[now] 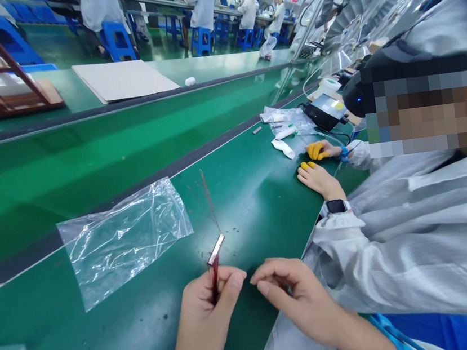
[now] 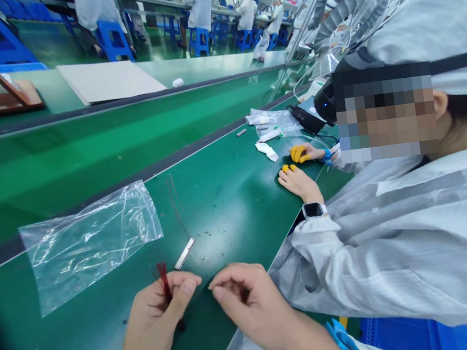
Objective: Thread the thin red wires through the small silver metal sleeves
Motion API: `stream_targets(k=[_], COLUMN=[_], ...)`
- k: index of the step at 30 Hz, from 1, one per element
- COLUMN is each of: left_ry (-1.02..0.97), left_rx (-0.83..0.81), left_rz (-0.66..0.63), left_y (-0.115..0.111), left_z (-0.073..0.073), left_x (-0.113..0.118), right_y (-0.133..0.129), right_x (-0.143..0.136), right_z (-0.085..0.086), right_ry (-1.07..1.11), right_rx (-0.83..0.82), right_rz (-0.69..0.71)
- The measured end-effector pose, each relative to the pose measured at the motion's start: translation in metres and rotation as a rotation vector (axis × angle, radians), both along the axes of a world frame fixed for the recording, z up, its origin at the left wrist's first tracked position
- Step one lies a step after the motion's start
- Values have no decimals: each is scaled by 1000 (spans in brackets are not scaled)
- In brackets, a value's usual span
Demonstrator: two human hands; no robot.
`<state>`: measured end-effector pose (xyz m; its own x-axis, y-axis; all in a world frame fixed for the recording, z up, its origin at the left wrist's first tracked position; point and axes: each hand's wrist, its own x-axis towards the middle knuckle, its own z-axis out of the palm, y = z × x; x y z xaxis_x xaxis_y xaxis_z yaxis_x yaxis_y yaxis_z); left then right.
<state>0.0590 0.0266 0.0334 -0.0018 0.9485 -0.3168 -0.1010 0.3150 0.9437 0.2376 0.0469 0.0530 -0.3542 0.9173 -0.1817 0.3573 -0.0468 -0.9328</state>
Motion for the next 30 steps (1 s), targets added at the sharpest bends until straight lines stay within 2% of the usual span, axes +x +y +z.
stream_targets(k=[2,4,9,16,19,21,24,30], left_ry=[18,2,-48,-145,-131,-104,-88,-154], left_rx=[10,15,27,16,-6,-11,25,51], left_rz=[-39,-76,-130,-154,-62,-23,-75,-149], left_y=[1,1,0,-1,-3,-4,-3,-1], left_z=[3,5,6,4,3,4,5,6], left_x=[0,0,0,3,3,3,4,7], right_y=[2,4,2,-2,-4,-4,-4,-4], right_x=[-3,-6,-9,-7,-8,-10,-17,-29], right_z=[7,9,4,-2,-10,-15,-19,-19], right_ry=[-96,-111,49,249,354,467,629,698], right_rx=[83,70,-175,-399,-427,-415,-451,-517], right_rz=[90,155,164,142,73,-56,-216,-237])
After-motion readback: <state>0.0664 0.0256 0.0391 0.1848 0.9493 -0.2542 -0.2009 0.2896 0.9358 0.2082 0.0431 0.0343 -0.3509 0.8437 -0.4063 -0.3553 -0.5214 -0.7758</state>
